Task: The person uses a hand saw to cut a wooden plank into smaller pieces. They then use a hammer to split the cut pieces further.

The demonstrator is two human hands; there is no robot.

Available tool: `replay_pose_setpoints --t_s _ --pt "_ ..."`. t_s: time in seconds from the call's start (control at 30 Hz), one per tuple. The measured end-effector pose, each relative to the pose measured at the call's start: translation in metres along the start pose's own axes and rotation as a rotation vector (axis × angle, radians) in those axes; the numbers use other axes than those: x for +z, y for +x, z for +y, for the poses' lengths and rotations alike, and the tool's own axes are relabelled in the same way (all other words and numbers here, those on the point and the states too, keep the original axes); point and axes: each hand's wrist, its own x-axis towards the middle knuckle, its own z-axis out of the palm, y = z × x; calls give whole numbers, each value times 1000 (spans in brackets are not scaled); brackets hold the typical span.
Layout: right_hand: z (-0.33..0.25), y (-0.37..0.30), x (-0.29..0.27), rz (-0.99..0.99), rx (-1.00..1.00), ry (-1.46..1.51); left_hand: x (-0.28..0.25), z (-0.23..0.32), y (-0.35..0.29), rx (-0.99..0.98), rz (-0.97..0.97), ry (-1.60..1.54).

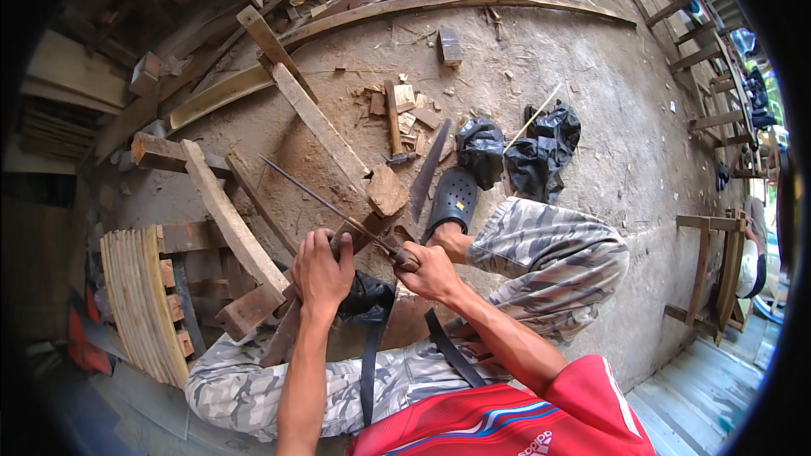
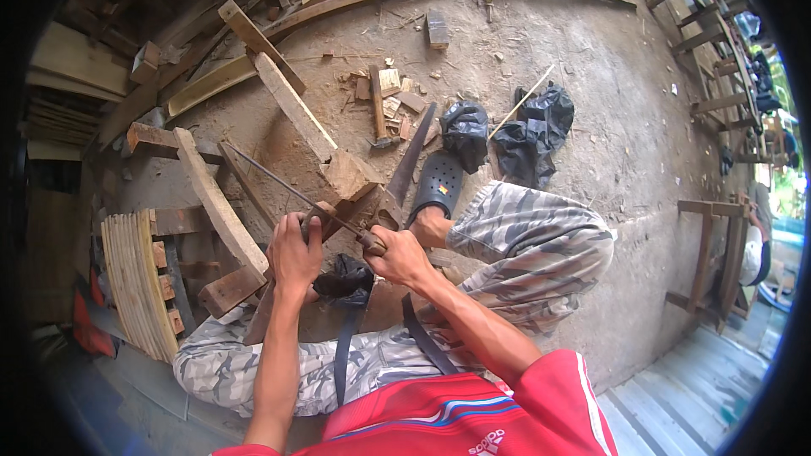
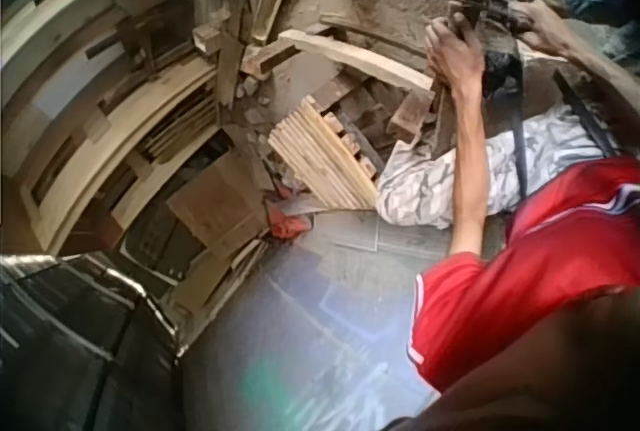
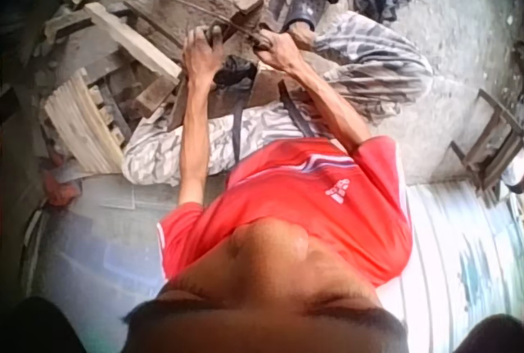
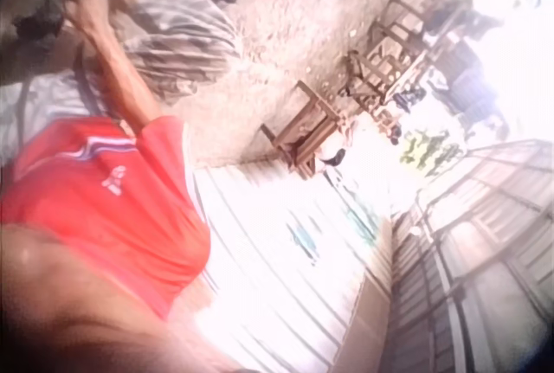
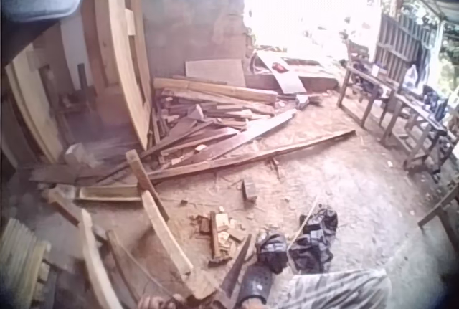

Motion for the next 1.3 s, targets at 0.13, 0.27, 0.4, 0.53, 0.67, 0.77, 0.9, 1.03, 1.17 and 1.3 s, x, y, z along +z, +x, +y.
replay_pose_setpoints --t_s 0.13,0.27,0.4,0.53,0.67,0.77,0.9,1.03,1.17,1.3 --pt "6 3 -2 -24 13 -65 2 0 2 12 3 -4" --pt "2 -1 2 10 7 -68 0 0 0 -14 -10 -24" --pt "-1 -2 -4 -3 -29 -3 5 -2 -2 7 13 -23" --pt "4 3 -2 -9 -8 -86 3 -2 0 -3 3 -12" --pt "-9 -2 -8 -3 10 27 4 -2 -3 -2 9 -21" --pt "10 9 -4 -72 104 -217 1 2 2 3 -10 -12" --pt "-9 5 -8 19 45 -12 2 -3 0 5 12 -14" --pt "-3 4 -13 -19 -10 60 4 -1 0 18 20 -14" --pt "3 5 -6 35 9 -64 4 -2 -1 10 16 -15" --pt "-20 2 -18 36 24 108 3 -1 -1 18 29 10"
